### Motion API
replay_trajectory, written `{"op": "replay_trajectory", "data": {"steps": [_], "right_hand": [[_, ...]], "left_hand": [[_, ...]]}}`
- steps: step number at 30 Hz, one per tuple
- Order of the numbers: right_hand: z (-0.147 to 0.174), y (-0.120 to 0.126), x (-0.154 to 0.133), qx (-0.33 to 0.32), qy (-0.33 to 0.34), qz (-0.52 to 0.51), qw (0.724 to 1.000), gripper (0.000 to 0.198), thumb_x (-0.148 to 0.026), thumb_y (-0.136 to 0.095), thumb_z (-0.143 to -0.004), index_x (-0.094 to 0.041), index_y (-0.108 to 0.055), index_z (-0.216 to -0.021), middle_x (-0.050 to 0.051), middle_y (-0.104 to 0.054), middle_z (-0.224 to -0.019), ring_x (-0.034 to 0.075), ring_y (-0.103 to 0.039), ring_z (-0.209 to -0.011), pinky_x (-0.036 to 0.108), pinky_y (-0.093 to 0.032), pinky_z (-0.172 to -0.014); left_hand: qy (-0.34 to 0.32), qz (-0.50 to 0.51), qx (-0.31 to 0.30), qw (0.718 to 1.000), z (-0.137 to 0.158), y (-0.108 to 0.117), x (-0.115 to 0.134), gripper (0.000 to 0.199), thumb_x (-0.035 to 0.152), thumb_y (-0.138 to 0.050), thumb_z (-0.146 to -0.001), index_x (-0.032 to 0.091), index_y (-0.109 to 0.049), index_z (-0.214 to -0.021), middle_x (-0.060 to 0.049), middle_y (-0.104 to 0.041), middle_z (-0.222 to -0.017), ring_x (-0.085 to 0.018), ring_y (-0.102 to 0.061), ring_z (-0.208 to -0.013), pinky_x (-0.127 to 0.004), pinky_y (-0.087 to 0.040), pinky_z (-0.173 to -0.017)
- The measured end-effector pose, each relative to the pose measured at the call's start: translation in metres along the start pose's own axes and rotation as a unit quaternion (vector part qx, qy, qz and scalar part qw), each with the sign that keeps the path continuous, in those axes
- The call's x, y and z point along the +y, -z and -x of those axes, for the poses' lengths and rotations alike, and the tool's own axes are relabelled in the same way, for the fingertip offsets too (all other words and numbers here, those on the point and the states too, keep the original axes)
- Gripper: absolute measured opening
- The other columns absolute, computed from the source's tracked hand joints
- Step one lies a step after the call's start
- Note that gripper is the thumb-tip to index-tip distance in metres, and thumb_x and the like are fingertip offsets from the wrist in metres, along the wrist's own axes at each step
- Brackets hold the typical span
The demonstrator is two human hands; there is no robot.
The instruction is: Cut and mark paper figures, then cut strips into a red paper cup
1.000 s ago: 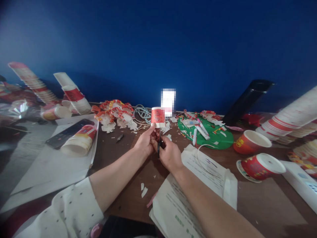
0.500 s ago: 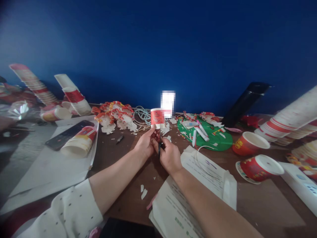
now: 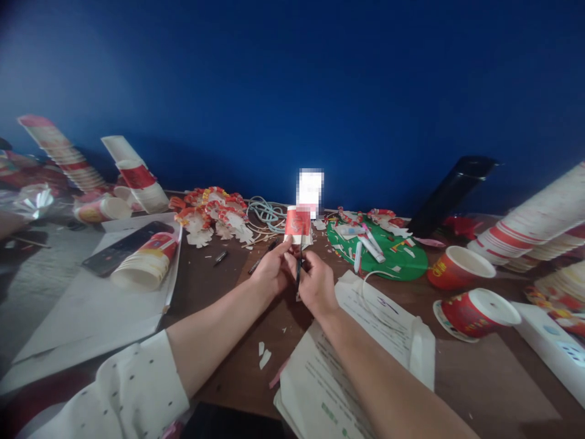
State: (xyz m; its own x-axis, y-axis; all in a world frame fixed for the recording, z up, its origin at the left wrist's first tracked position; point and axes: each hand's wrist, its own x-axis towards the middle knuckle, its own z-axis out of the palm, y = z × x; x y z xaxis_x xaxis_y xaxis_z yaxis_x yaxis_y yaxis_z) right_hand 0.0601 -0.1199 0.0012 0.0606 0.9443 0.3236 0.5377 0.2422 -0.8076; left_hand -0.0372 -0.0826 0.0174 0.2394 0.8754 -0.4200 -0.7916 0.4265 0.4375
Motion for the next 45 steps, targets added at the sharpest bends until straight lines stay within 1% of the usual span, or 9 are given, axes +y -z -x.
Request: {"op": "replay_trajectory", "data": {"steps": [3, 8, 12, 15, 18, 21, 24, 36, 45], "right_hand": [[-0.001, 0.003, -0.002, 0.006, 0.003, -0.009, 1.000, 0.031, -0.048, -0.059, -0.083, -0.018, -0.067, -0.085, 0.003, -0.068, -0.071, 0.016, -0.060, -0.065, 0.023, -0.042, -0.061], [-0.002, 0.007, -0.004, 0.004, 0.010, 0.011, 1.000, 0.031, -0.048, -0.059, -0.083, -0.018, -0.066, -0.079, 0.002, -0.067, -0.068, 0.014, -0.059, -0.064, 0.022, -0.041, -0.059], [-0.003, 0.009, -0.004, 0.004, 0.017, 0.021, 1.000, 0.031, -0.048, -0.060, -0.082, -0.018, -0.067, -0.077, 0.002, -0.066, -0.067, 0.014, -0.058, -0.063, 0.022, -0.040, -0.059], [-0.004, 0.012, -0.004, -0.003, 0.015, 0.004, 1.000, 0.033, -0.049, -0.061, -0.081, -0.017, -0.069, -0.080, 0.002, -0.067, -0.068, 0.014, -0.058, -0.063, 0.022, -0.041, -0.059], [-0.007, 0.014, -0.006, -0.003, -0.008, -0.032, 0.999, 0.036, -0.052, -0.065, -0.077, -0.017, -0.071, -0.083, 0.003, -0.067, -0.067, 0.014, -0.058, -0.061, 0.022, -0.042, -0.057], [-0.009, 0.016, -0.008, 0.002, -0.039, -0.078, 0.996, 0.041, -0.055, -0.069, -0.072, -0.015, -0.071, -0.082, 0.002, -0.063, -0.059, 0.014, -0.054, -0.054, 0.022, -0.041, -0.050], [-0.011, 0.017, -0.008, 0.007, -0.042, -0.105, 0.993, 0.043, -0.056, -0.071, -0.068, -0.015, -0.070, -0.078, 0.001, -0.059, -0.055, 0.013, -0.050, -0.050, 0.022, -0.039, -0.046], [-0.011, 0.023, -0.012, 0.005, -0.026, -0.068, 0.997, 0.045, -0.060, -0.065, -0.073, -0.015, -0.071, -0.074, -0.002, -0.053, -0.047, 0.010, -0.045, -0.045, 0.022, -0.037, -0.046], [-0.010, 0.023, -0.021, 0.004, -0.085, -0.131, 0.988, 0.049, -0.065, -0.067, -0.065, -0.016, -0.066, -0.065, -0.002, -0.052, -0.044, 0.011, -0.046, -0.041, 0.023, -0.037, -0.041]], "left_hand": [[-0.001, -0.004, -0.023, 1.000, 0.001, 0.000, -0.003, 0.026, 0.026, -0.056, -0.087, 0.013, -0.054, -0.064, 0.000, -0.055, -0.051, -0.009, -0.052, -0.042, -0.020, -0.043, -0.048], [0.004, -0.016, -0.015, 1.000, 0.007, -0.006, 0.000, 0.029, 0.026, -0.052, -0.089, 0.012, -0.054, -0.063, 0.000, -0.054, -0.051, -0.009, -0.052, -0.043, -0.021, -0.043, -0.049], [0.004, -0.017, -0.013, 1.000, 0.007, -0.006, 0.002, 0.026, 0.025, -0.055, -0.088, 0.012, -0.054, -0.065, 0.000, -0.055, -0.052, -0.009, -0.052, -0.042, -0.021, -0.042, -0.049], [-0.005, -0.032, -0.025, 0.999, 0.004, -0.003, 0.002, 0.024, 0.026, -0.057, -0.086, 0.013, -0.054, -0.067, 0.000, -0.056, -0.054, -0.010, -0.053, -0.043, -0.022, -0.042, -0.049], [-0.023, -0.052, -0.016, 0.998, 0.002, 0.000, 0.001, 0.020, 0.025, -0.059, -0.085, 0.013, -0.056, -0.070, -0.001, -0.059, -0.057, -0.010, -0.055, -0.047, -0.021, -0.043, -0.052], [-0.031, -0.069, -0.010, 0.997, 0.001, 0.001, -0.001, 0.015, 0.022, -0.059, -0.084, 0.012, -0.058, -0.073, -0.003, -0.062, -0.061, -0.010, -0.058, -0.051, -0.021, -0.043, -0.054], [-0.034, -0.080, -0.008, 0.996, 0.000, 0.002, -0.003, 0.013, 0.021, -0.060, -0.084, 0.012, -0.059, -0.076, -0.004, -0.064, -0.064, -0.011, -0.059, -0.053, -0.021, -0.043, -0.055], [-0.033, -0.098, -0.018, 0.994, -0.006, 0.006, -0.003, 0.017, 0.026, -0.059, -0.085, 0.012, -0.057, -0.075, -0.002, -0.060, -0.063, -0.008, -0.053, -0.052, -0.021, -0.039, -0.055], [-0.023, -0.098, -0.007, 0.995, -0.002, 0.004, -0.001, 0.019, 0.027, -0.058, -0.086, 0.012, -0.056, -0.074, -0.002, -0.059, -0.065, -0.008, -0.052, -0.053, -0.021, -0.039, -0.055]]}}
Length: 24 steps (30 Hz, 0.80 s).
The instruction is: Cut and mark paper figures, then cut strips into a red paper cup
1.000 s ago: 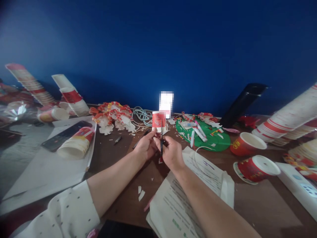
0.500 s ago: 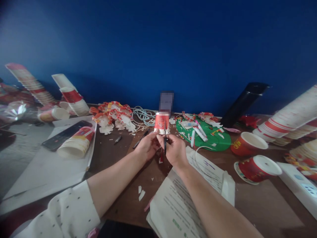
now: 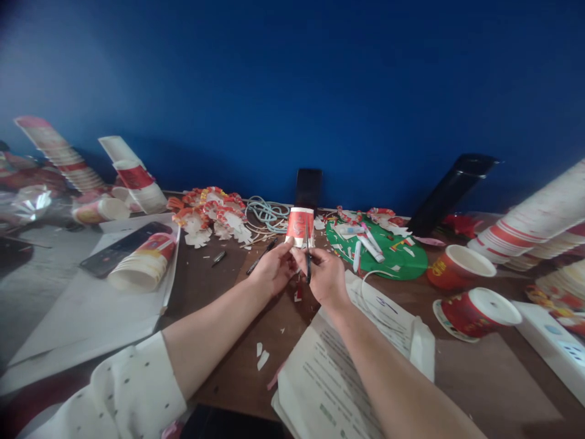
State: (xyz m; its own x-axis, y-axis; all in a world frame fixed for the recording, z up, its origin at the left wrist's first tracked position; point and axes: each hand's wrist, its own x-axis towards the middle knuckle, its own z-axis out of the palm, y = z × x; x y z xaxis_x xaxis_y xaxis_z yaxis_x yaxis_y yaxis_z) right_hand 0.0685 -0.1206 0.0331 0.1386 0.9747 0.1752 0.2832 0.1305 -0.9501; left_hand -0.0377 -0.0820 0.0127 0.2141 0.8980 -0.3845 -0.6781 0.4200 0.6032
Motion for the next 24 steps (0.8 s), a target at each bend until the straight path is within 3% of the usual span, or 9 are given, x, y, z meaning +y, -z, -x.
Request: {"op": "replay_trajectory", "data": {"steps": [5, 13, 19, 24], "right_hand": [[-0.001, 0.001, -0.001, 0.004, -0.041, -0.018, 0.999, 0.048, -0.065, -0.068, -0.064, -0.019, -0.060, -0.055, -0.001, -0.053, -0.044, 0.011, -0.048, -0.039, 0.023, -0.040, -0.040], [-0.002, 0.004, -0.001, 0.002, -0.029, -0.022, 0.999, 0.049, -0.062, -0.068, -0.066, -0.018, -0.056, -0.049, -0.001, -0.052, -0.043, 0.010, -0.047, -0.038, 0.021, -0.038, -0.037], [-0.002, -0.001, 0.005, 0.001, -0.003, 0.014, 1.000, 0.044, -0.062, -0.067, -0.068, -0.018, -0.065, -0.067, 0.001, -0.059, -0.052, 0.013, -0.052, -0.046, 0.024, -0.041, -0.045], [0.000, -0.008, 0.021, -0.056, 0.037, 0.034, 0.997, 0.040, -0.057, -0.065, -0.073, -0.018, -0.064, -0.083, 0.002, -0.064, -0.064, 0.015, -0.057, -0.058, 0.025, -0.044, -0.053]], "left_hand": [[-0.003, 0.027, -0.002, 1.000, 0.002, -0.001, 0.004, 0.020, 0.024, -0.060, -0.085, 0.013, -0.054, -0.070, 0.001, -0.052, -0.057, -0.006, -0.046, -0.047, -0.020, -0.037, -0.051], [-0.023, 0.092, 0.011, 0.995, 0.003, -0.002, 0.013, 0.017, 0.018, -0.061, -0.080, 0.013, -0.053, -0.066, 0.003, -0.050, -0.054, -0.005, -0.045, -0.045, -0.017, -0.036, -0.046], [-0.018, 0.090, 0.002, 0.996, 0.004, -0.003, 0.016, 0.017, 0.016, -0.061, -0.081, 0.013, -0.053, -0.066, 0.002, -0.052, -0.054, -0.005, -0.047, -0.044, -0.017, -0.036, -0.045], [-0.021, 0.087, 0.018, 0.996, 0.007, -0.005, 0.017, 0.021, 0.017, -0.060, -0.083, 0.014, -0.051, -0.065, 0.003, -0.049, -0.051, -0.007, -0.047, -0.042, -0.019, -0.039, -0.045]]}}
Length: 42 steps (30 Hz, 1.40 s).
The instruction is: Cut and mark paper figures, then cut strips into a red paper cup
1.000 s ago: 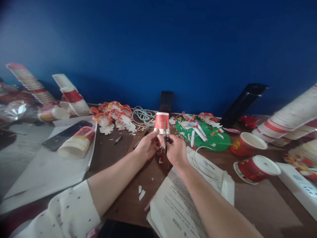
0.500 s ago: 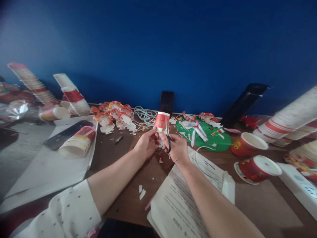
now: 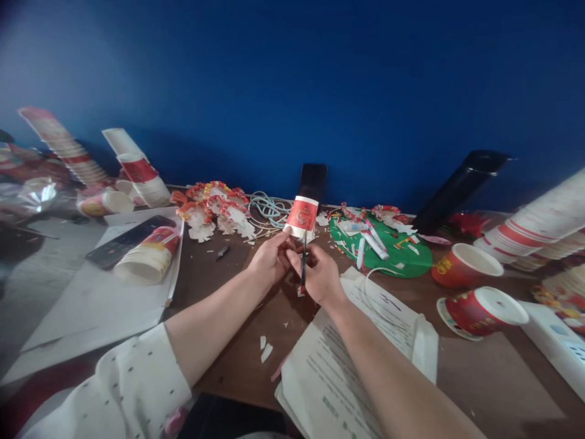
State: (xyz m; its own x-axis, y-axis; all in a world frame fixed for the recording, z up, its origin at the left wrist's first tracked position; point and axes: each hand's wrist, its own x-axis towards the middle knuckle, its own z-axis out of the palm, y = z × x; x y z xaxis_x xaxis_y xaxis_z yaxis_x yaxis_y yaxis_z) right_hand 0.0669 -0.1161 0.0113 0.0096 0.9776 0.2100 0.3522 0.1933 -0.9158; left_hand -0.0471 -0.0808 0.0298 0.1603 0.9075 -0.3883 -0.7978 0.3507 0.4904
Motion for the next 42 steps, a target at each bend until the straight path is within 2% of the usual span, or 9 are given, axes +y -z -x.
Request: {"op": "replay_trajectory", "data": {"steps": [4, 9, 19, 25, 32, 42], "right_hand": [[0.004, -0.006, 0.007, -0.032, 0.016, 0.069, 0.997, 0.035, -0.054, -0.062, -0.077, -0.020, -0.063, -0.087, 0.002, -0.066, -0.069, 0.017, -0.058, -0.062, 0.026, -0.044, -0.057], [0.009, -0.010, 0.008, -0.018, 0.034, 0.143, 0.989, 0.031, -0.050, -0.061, -0.078, -0.023, -0.066, -0.092, 0.002, -0.067, -0.070, 0.019, -0.061, -0.065, 0.027, -0.044, -0.059], [0.009, -0.012, 0.009, 0.021, 0.035, 0.134, 0.990, 0.035, -0.056, -0.057, -0.079, -0.023, -0.065, -0.087, 0.002, -0.066, -0.068, 0.018, -0.059, -0.063, 0.026, -0.042, -0.056], [0.009, -0.012, 0.010, 0.029, 0.035, 0.126, 0.991, 0.035, -0.056, -0.055, -0.081, -0.023, -0.064, -0.083, 0.001, -0.064, -0.064, 0.016, -0.055, -0.058, 0.025, -0.039, -0.053], [0.010, -0.011, 0.008, 0.024, 0.041, 0.137, 0.989, 0.030, -0.051, -0.054, -0.084, -0.022, -0.060, -0.079, 0.000, -0.062, -0.065, 0.016, -0.053, -0.059, 0.024, -0.037, -0.055], [0.010, -0.011, 0.007, 0.029, 0.047, 0.154, 0.986, 0.027, -0.045, -0.055, -0.085, -0.021, -0.067, -0.087, 0.003, -0.067, -0.072, 0.017, -0.058, -0.064, 0.025, -0.038, -0.059]], "left_hand": [[-0.013, 0.000, 0.012, 1.000, -0.001, 0.000, 0.002, 0.021, 0.018, -0.062, -0.081, 0.015, -0.049, -0.065, 0.004, -0.045, -0.050, -0.006, -0.041, -0.039, -0.019, -0.039, -0.044], [-0.017, -0.007, 0.017, 1.000, -0.006, 0.002, 0.000, 0.022, 0.022, -0.062, -0.082, 0.015, -0.048, -0.066, 0.004, -0.045, -0.052, -0.004, -0.037, -0.038, -0.016, -0.032, -0.038], [-0.006, 0.027, 0.010, 1.000, 0.001, -0.003, -0.005, 0.022, 0.018, -0.060, -0.084, 0.013, -0.052, -0.064, 0.002, -0.050, -0.054, -0.004, -0.047, -0.043, -0.013, -0.041, -0.045], [0.016, 0.018, -0.007, 1.000, -0.003, 0.002, -0.008, 0.020, 0.023, -0.062, -0.083, 0.013, -0.055, -0.068, 0.002, -0.050, -0.053, -0.005, -0.048, -0.042, -0.015, -0.039, -0.042], [0.020, 0.017, 0.006, 1.000, 0.001, -0.002, -0.006, 0.020, 0.023, -0.059, -0.085, 0.012, -0.057, -0.069, 0.001, -0.050, -0.053, -0.005, -0.046, -0.041, -0.015, -0.037, -0.041], [0.019, 0.022, -0.005, 1.000, -0.002, 0.000, -0.007, 0.022, 0.023, -0.058, -0.086, 0.012, -0.057, -0.068, 0.002, -0.049, -0.050, -0.005, -0.046, -0.040, -0.015, -0.039, -0.042]]}}
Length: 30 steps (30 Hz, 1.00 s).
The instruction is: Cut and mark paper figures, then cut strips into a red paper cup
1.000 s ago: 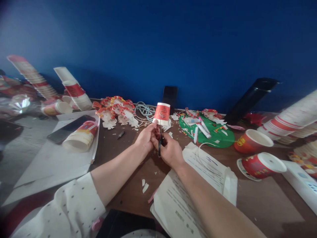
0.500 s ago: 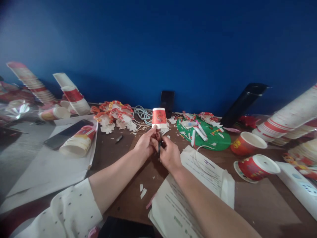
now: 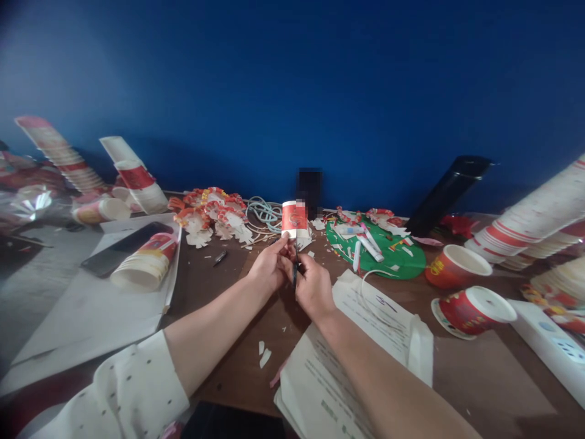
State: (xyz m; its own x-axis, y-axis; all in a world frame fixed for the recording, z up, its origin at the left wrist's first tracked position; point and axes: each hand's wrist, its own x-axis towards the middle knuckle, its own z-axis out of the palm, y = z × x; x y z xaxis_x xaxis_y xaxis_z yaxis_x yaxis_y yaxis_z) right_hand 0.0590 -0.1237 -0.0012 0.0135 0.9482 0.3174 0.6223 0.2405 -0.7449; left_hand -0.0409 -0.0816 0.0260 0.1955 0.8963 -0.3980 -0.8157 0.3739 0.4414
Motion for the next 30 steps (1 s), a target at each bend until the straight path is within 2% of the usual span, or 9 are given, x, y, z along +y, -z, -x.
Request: {"op": "replay_trajectory", "data": {"steps": [5, 8, 12, 23, 30], "right_hand": [[-0.001, 0.000, -0.001, 0.004, -0.002, -0.013, 1.000, 0.029, -0.046, -0.057, -0.084, -0.019, -0.066, -0.083, 0.002, -0.066, -0.068, 0.016, -0.056, -0.062, 0.024, -0.038, -0.058], [-0.003, 0.001, -0.001, 0.016, -0.012, -0.040, 0.999, 0.030, -0.048, -0.058, -0.083, -0.019, -0.064, -0.081, 0.001, -0.065, -0.066, 0.015, -0.055, -0.059, 0.023, -0.039, -0.057], [-0.005, 0.002, 0.000, 0.030, -0.021, -0.046, 0.998, 0.032, -0.050, -0.059, -0.082, -0.019, -0.065, -0.082, 0.002, -0.066, -0.069, 0.016, -0.057, -0.062, 0.023, -0.040, -0.058], [-0.005, 0.005, -0.003, 0.034, 0.005, -0.038, 0.999, 0.032, -0.048, -0.060, -0.083, -0.019, -0.070, -0.088, 0.004, -0.071, -0.076, 0.018, -0.063, -0.068, 0.024, -0.042, -0.063], [-0.008, 0.007, -0.005, 0.053, -0.037, -0.108, 0.992, 0.037, -0.051, -0.066, -0.077, -0.017, -0.069, -0.094, 0.005, -0.070, -0.074, 0.018, -0.063, -0.065, 0.025, -0.045, -0.059]], "left_hand": [[0.010, -0.010, 0.000, 1.000, -0.002, 0.003, -0.001, 0.022, 0.025, -0.059, -0.085, 0.012, -0.057, -0.067, 0.002, -0.051, -0.049, -0.005, -0.046, -0.038, -0.015, -0.039, -0.042], [0.023, -0.031, -0.020, 0.999, -0.002, 0.006, -0.005, 0.024, 0.025, -0.059, -0.084, 0.013, -0.054, -0.064, 0.001, -0.052, -0.048, -0.007, -0.048, -0.038, -0.017, -0.039, -0.042], [0.018, -0.030, -0.031, 0.999, 0.000, 0.006, -0.010, 0.024, 0.023, -0.057, -0.085, 0.014, -0.053, -0.063, 0.001, -0.053, -0.049, -0.009, -0.050, -0.038, -0.019, -0.041, -0.044], [0.026, -0.034, -0.028, 0.999, 0.002, 0.003, -0.009, 0.025, 0.024, -0.055, -0.086, 0.014, -0.053, -0.064, 0.001, -0.053, -0.047, -0.009, -0.049, -0.037, -0.020, -0.040, -0.044], [0.030, -0.037, -0.040, 0.998, 0.002, 0.004, -0.012, 0.015, 0.025, -0.058, -0.084, 0.012, -0.058, -0.075, -0.001, -0.058, -0.057, -0.011, -0.055, -0.047, -0.023, -0.046, -0.052]]}}
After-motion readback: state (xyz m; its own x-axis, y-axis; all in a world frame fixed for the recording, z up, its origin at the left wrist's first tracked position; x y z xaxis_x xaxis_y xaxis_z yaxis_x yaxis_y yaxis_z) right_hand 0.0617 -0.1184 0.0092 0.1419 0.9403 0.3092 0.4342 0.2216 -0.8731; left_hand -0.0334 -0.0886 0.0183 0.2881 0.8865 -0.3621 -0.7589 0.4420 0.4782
